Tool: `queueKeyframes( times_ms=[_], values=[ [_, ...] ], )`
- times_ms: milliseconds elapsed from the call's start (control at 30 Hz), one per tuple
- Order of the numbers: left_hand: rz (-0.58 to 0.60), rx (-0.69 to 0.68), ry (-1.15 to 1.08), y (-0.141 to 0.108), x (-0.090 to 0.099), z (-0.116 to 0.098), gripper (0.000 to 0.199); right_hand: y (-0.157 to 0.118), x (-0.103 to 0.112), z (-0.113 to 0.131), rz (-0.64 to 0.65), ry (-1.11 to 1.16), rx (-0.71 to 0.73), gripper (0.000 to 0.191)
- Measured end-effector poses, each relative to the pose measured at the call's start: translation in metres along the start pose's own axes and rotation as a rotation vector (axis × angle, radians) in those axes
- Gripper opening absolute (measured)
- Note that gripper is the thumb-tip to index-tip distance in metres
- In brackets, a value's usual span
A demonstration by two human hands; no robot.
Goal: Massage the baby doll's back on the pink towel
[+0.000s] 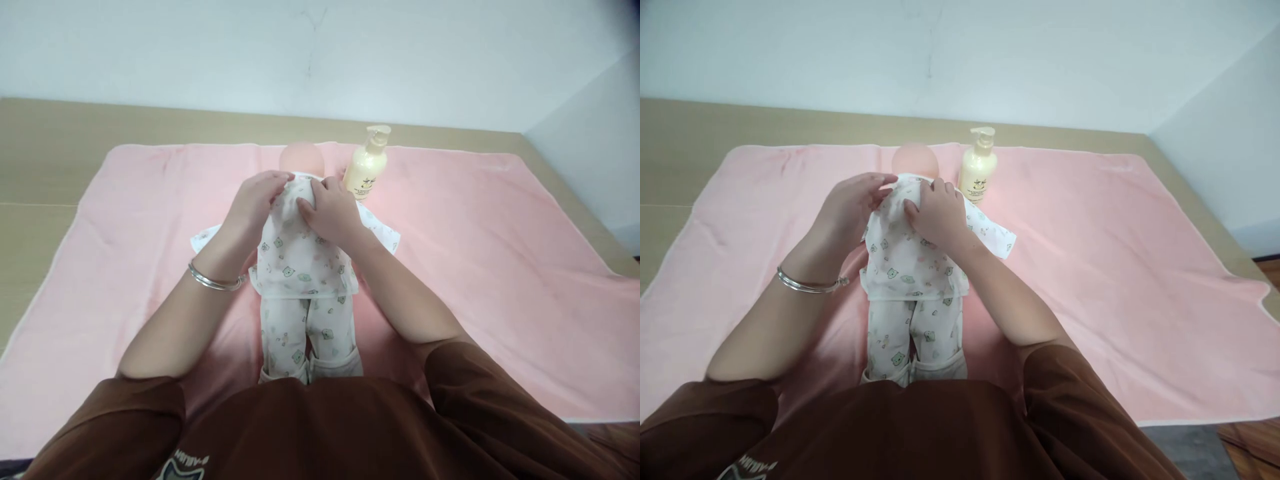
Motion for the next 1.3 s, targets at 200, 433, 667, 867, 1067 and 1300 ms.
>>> queueKeyframes(
  times_ms=[200,433,667,867,1067,1300],
  values=[
    [0.023,-0.021,-0.117,-0.009,-0.013,-0.007,0.018,0.004,0.004,0.0,0.018,0.032,-0.011,0.045],
    [0.163,-0.095,-0.139,0.013,-0.053,-0.03,0.063,0.015,0.056,-0.006,-0.099,0.255,-0.015,0.038],
    [0.215,-0.206,0.011,0.044,-0.11,-0.038,0.065,0.031,0.103,-0.06,-0.383,0.137,-0.056,0.057],
    [0.338,-0.054,-0.12,0.054,-0.15,-0.017,0.072,0.041,0.069,-0.067,-0.224,0.028,0.003,0.06],
    [0.29,0.021,-0.251,0.059,-0.15,-0.011,0.077,0.04,0.067,-0.065,-0.314,0.006,0.009,0.056],
    [0.158,-0.161,-0.16,0.042,-0.088,-0.026,0.071,0.042,0.06,-0.067,-0.282,-0.041,-0.044,0.057]
  ],
)
Point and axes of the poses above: each hand's wrist, its own y-axis towards the middle knuckle, its own x-axis out of the back of the hand, z = x × y, the point moved 10 cm from there along y, towards the middle knuckle, and after that the axes turned 12 degrees about -z, right-handed, at the moved point
